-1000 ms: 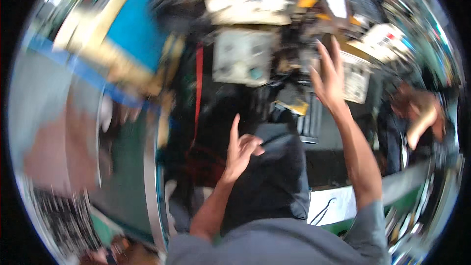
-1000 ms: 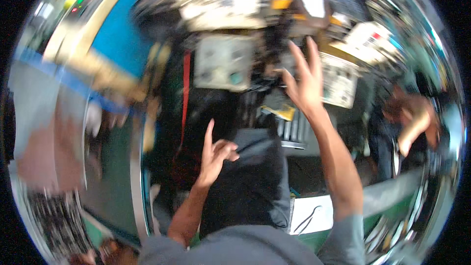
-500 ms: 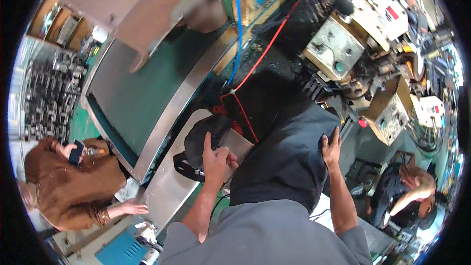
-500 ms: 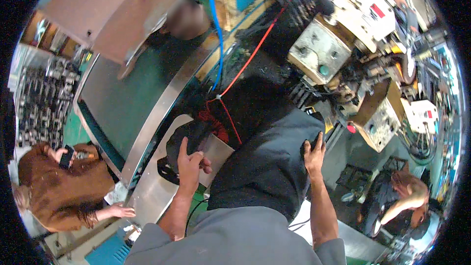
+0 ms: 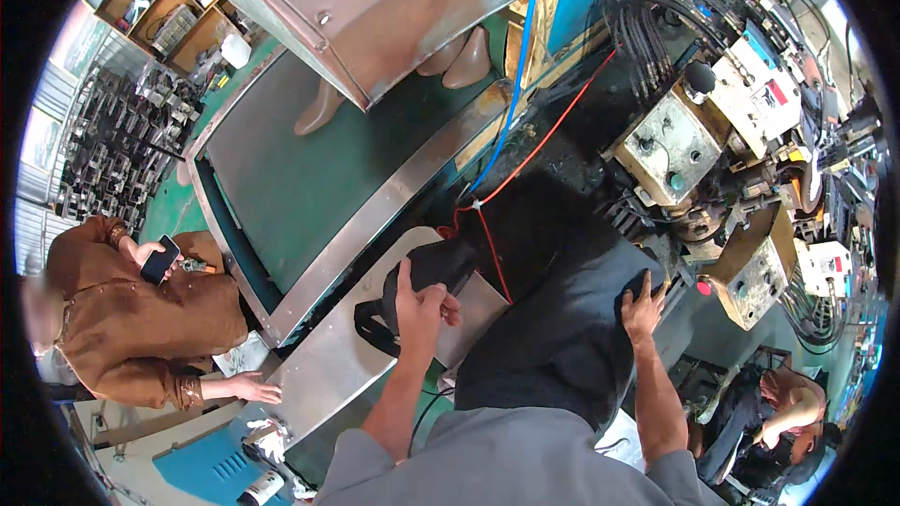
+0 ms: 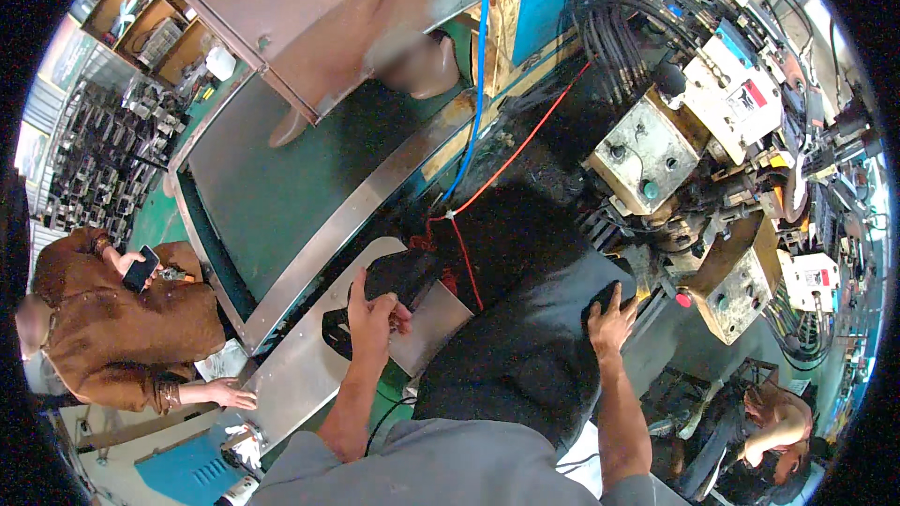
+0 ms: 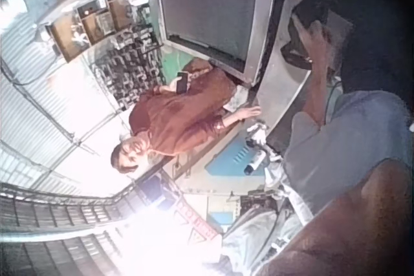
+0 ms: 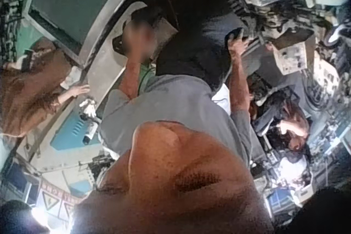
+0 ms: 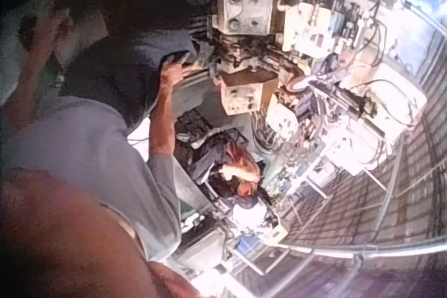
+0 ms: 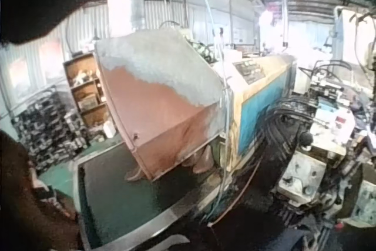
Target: Operate a toe-lasting machine to pull the upper over the last and secure the sole.
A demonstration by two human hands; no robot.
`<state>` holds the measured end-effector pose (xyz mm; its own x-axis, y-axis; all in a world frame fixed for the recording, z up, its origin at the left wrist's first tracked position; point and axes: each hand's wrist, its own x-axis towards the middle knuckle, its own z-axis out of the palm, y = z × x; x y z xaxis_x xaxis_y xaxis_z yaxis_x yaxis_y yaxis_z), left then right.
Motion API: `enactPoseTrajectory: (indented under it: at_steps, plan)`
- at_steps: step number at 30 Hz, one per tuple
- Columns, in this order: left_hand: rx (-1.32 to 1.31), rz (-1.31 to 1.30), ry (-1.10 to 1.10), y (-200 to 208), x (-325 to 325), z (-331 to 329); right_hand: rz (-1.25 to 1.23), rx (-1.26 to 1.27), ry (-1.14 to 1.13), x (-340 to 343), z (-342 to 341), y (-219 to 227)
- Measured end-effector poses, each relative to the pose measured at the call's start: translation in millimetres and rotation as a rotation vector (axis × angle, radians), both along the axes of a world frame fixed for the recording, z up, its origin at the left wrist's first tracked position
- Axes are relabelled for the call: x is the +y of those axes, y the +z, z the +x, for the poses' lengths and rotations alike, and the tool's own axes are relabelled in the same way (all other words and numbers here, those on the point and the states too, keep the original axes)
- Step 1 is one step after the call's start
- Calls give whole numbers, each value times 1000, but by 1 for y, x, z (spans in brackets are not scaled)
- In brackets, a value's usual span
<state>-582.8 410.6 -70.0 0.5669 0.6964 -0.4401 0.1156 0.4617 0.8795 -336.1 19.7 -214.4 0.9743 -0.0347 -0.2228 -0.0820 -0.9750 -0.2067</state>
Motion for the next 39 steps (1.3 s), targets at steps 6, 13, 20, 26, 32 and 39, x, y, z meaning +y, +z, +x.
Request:
enactPoseTrajectory:
  at_steps: [6,13,20,26,32,39]
  plan:
    - [70,36,-97,17,1,24,47,-83,34,-4,-10,8]
    - [42,107,-73,42,5,28,54,-92,10,-4,-9,9]
    - [81,1,-180,60,-16,35,36,-85,-17,1,-8,12]
    - [-110,140,-189,69,-33,39,39,-89,6,-2,-7,10]
    - [-104,145,-283,48,-39,60,43,-84,35,7,-13,30]
    - [-117,15,-472,22,-74,102,73,-1,-107,24,-18,42]
